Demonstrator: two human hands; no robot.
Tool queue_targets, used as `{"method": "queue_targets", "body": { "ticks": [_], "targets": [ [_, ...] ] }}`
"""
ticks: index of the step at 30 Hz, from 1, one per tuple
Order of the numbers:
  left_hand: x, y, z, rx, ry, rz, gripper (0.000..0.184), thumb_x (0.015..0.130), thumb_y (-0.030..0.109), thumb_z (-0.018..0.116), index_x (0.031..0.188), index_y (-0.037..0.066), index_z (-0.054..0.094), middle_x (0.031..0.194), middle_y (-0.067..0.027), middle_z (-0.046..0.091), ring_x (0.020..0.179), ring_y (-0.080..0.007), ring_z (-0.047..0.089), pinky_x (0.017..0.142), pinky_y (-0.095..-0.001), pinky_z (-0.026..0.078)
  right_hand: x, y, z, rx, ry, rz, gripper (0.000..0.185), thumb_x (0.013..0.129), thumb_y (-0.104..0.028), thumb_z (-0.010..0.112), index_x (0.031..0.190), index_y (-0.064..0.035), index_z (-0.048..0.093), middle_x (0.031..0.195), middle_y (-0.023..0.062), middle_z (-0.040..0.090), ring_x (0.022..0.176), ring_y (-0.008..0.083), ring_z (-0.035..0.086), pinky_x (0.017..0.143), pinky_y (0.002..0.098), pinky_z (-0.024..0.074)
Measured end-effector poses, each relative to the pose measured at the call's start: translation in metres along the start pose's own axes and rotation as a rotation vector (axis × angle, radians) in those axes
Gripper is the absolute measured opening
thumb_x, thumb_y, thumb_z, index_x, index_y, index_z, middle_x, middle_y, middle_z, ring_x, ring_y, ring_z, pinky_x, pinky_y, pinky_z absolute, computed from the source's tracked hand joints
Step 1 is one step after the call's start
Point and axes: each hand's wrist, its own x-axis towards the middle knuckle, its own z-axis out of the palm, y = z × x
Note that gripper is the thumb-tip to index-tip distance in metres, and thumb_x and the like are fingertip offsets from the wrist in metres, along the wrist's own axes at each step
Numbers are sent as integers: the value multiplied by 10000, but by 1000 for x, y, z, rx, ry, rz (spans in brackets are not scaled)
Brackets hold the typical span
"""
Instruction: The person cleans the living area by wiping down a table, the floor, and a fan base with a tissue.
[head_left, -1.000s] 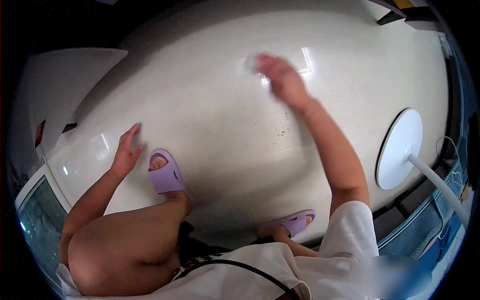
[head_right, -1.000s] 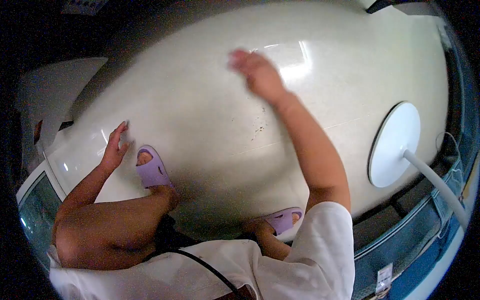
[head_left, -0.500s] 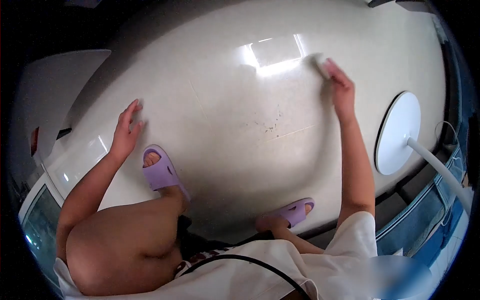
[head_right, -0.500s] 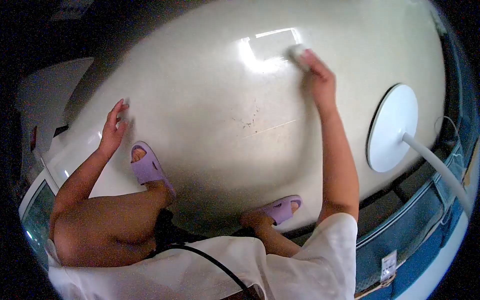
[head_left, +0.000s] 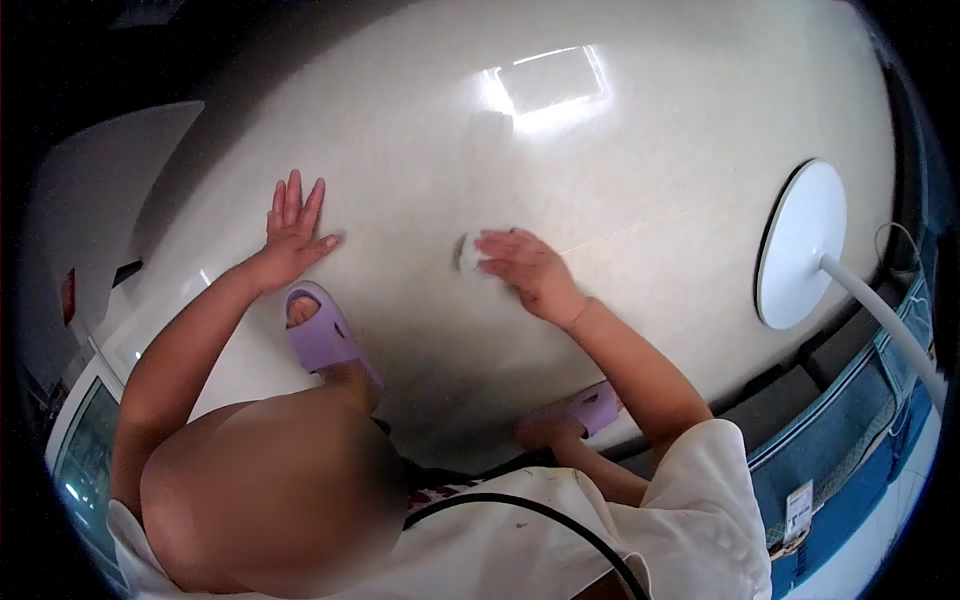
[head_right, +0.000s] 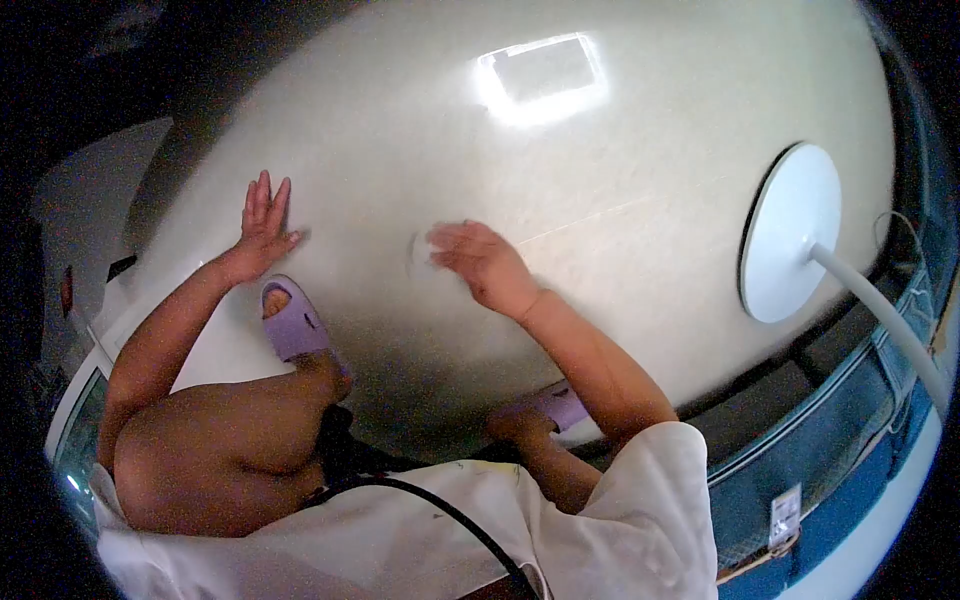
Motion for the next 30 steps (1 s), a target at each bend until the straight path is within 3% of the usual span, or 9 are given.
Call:
{"method": "queue_targets", "body": {
  "ticks": [2, 3, 4, 7, 11, 13, 21, 25, 30],
  "targets": [
    [1, 14, -12, 40, -179, -88, 838, 849, 452, 479, 1411, 142, -60, 1425, -201, -200, 1311, -400, -175, 1037, -546, 32, -14, 12, -13, 159, 126, 49, 365, 932, -273, 361, 1014, -17, 607, 1185, 132, 536, 1142, 313, 465, 946, 405, 385],
    [1, 17, -16, 40, -234, -112, 882, 843, 497, 462, 1392, 139, -127, 1401, -205, -257, 1284, -400, -239, 1018, -573, 8, -21, 0, -18, 875, 420, 364, 227, 817, -58, 484, 997, -44, 620, 1202, 131, 527, 1138, 298, 470, 964, 392, 371],
    [1, 20, -18, 39, -291, -137, 929, 836, 542, 445, 1374, 135, -195, 1377, -210, -313, 1257, -401, -302, 999, -600, -16, -33, 12, -47, 101, 287, 226, 231, 852, -90, 467, 1018, -15, 609, 1211, 140, 519, 1141, 283, 468, 968, 380, 372],
    [6, 34, -20, 139, -313, -222, 989, 809, 564, 478, 1368, 115, -202, 1373, -228, -307, 1253, -417, -299, 997, -605, -14, -82, 40, -90, 134, 702, 603, 316, 852, 52, 379, 1083, 1, 588, 1269, 132, 477, 1194, 256, 437, 999, 339, 338],
    [10, 39, -18, 147, -306, -276, 1028, 788, 569, 511, 1367, 107, -202, 1371, -225, -314, 1254, -414, -299, 988, -620, -17, -149, 67, -99, -180, 832, 802, 413, 844, 54, 383, 1241, -21, 470, 1341, 174, 382, 1243, 273, 365, 1044, 332, 261],
    [10, 39, -15, 173, -275, -284, 1058, 771, 563, 543, 1368, 104, -200, 1370, -227, -315, 1255, -411, -299, 987, -624, -15, -151, 48, -62, -585, 572, 785, 471, 845, -73, 427, 1311, -34, 376, 1388, 229, 268, 1293, 349, 254, 1066, 403, 184],
    [15, 40, -11, 205, -282, -293, 1088, 760, 558, 562, 1359, 85, -214, 1367, -232, -316, 1257, -409, -296, 992, -619, -7, -42, -22, 49, -364, 449, 744, 714, 775, -336, 534, 1344, 3, 267, 1401, 265, 195, 1305, 403, 179, 1036, 502, 156],
    [16, 41, -16, 178, -320, -284, 1088, 766, 558, 557, 1354, 73, -218, 1366, -236, -315, 1257, -414, -293, 991, -621, -5, 23, -37, 85, -240, 561, 661, 391, 791, -131, 490, 1177, -64, 494, 1293, 178, 426, 1225, 346, 363, 1003, 477, 269],
    [14, 19, 3, 154, -226, -209, 1066, 768, 503, 588, 1368, 62, -176, 1385, -247, -268, 1272, -432, -248, 976, -642, 9, 38, -27, 61, 83, 772, 392, 271, 752, 2, 466, 956, -92, 618, 1095, 119, 582, 1078, 300, 515, 933, 435, 384]
  ]
}}
